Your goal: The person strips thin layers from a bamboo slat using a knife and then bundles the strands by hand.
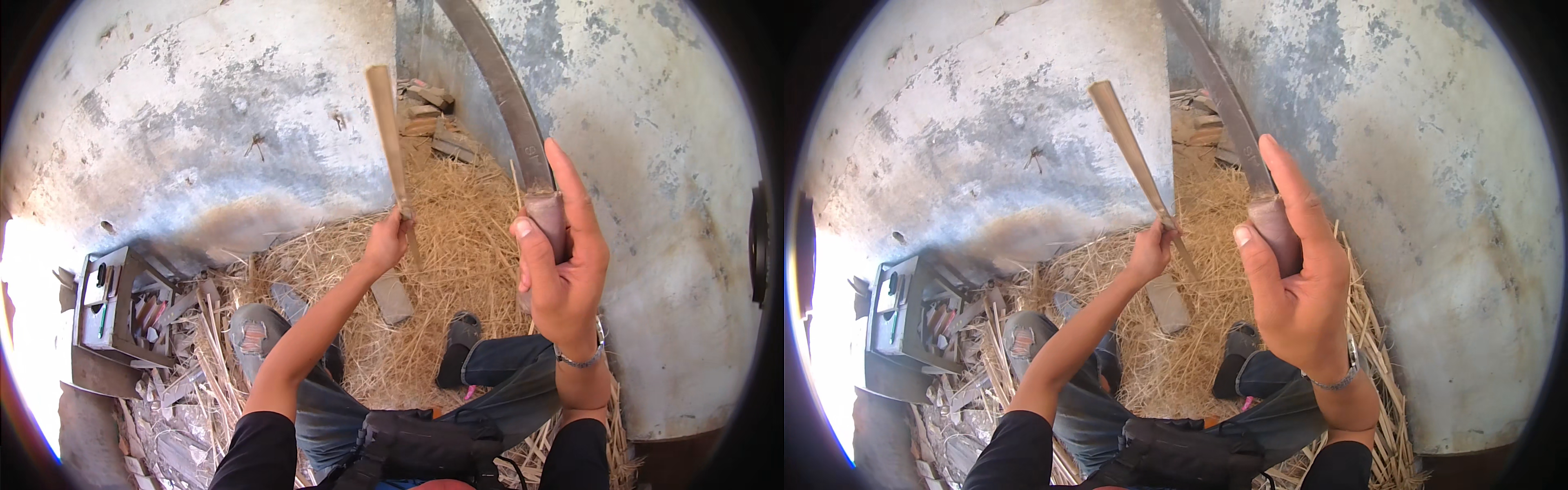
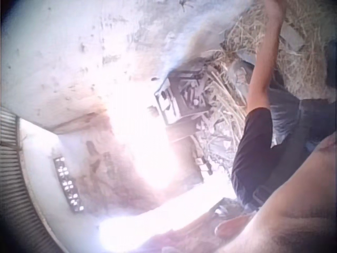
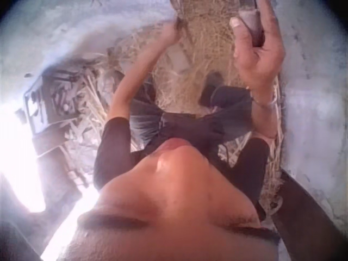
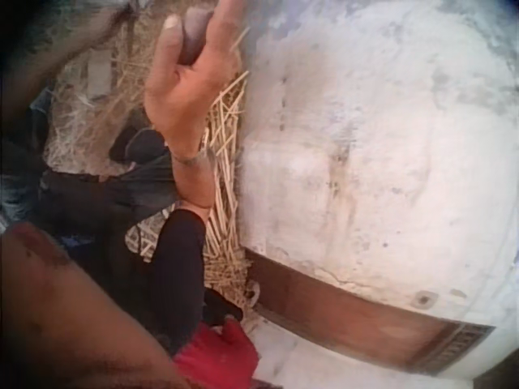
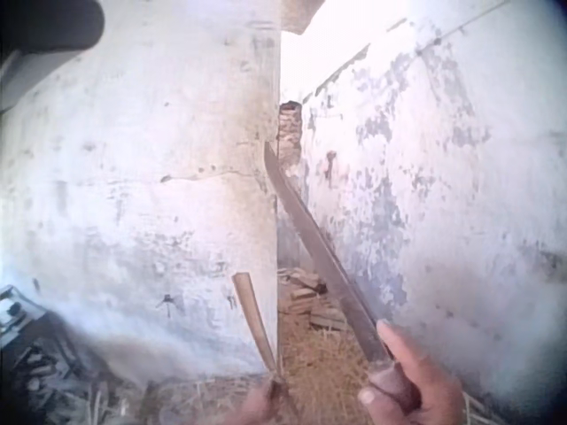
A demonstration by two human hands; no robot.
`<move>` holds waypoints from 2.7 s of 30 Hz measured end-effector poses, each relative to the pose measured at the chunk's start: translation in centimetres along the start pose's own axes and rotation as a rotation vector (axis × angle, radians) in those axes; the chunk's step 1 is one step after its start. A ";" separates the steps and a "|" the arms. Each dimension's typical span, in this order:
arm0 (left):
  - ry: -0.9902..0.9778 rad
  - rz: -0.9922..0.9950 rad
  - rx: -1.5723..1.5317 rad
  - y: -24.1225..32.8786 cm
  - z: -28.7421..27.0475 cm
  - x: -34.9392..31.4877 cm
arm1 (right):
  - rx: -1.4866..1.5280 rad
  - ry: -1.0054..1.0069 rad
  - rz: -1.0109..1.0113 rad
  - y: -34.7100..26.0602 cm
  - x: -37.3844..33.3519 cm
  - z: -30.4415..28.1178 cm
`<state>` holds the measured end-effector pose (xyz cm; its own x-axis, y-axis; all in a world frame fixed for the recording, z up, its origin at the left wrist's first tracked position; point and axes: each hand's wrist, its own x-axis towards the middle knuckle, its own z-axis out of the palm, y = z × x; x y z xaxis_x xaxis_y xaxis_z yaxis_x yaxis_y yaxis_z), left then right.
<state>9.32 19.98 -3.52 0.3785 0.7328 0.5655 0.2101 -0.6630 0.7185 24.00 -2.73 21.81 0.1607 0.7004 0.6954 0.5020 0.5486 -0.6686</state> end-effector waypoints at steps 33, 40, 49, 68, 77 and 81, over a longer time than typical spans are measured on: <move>0.124 -0.094 -0.178 -3.8 1.7 0.6 | -0.362 -0.261 -0.129 -3.8 -2.2 2.5; 0.168 -0.067 -0.255 -6.3 2.4 0.0 | -0.188 -0.265 -0.120 -4.6 -2.4 3.0; 0.151 -0.012 0.095 3.9 -2.5 2.0 | -0.012 -0.271 0.030 -7.1 -1.1 -0.7; -0.150 -0.109 0.315 5.6 -5.3 0.4 | 0.006 -0.070 0.107 -6.2 0.0 -3.1; 0.091 -0.021 0.264 6.8 -4.5 1.0 | 0.016 0.033 0.142 -8.8 1.0 -3.1; -0.047 -0.202 0.391 6.0 -5.4 -0.6 | 0.016 -0.109 0.071 -5.7 -0.4 -3.0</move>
<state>5.47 16.41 2.59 0.3340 0.8517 0.4037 0.6057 -0.5221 0.6004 23.58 -7.49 26.13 0.1018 0.7828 0.6139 0.4791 0.5023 -0.7198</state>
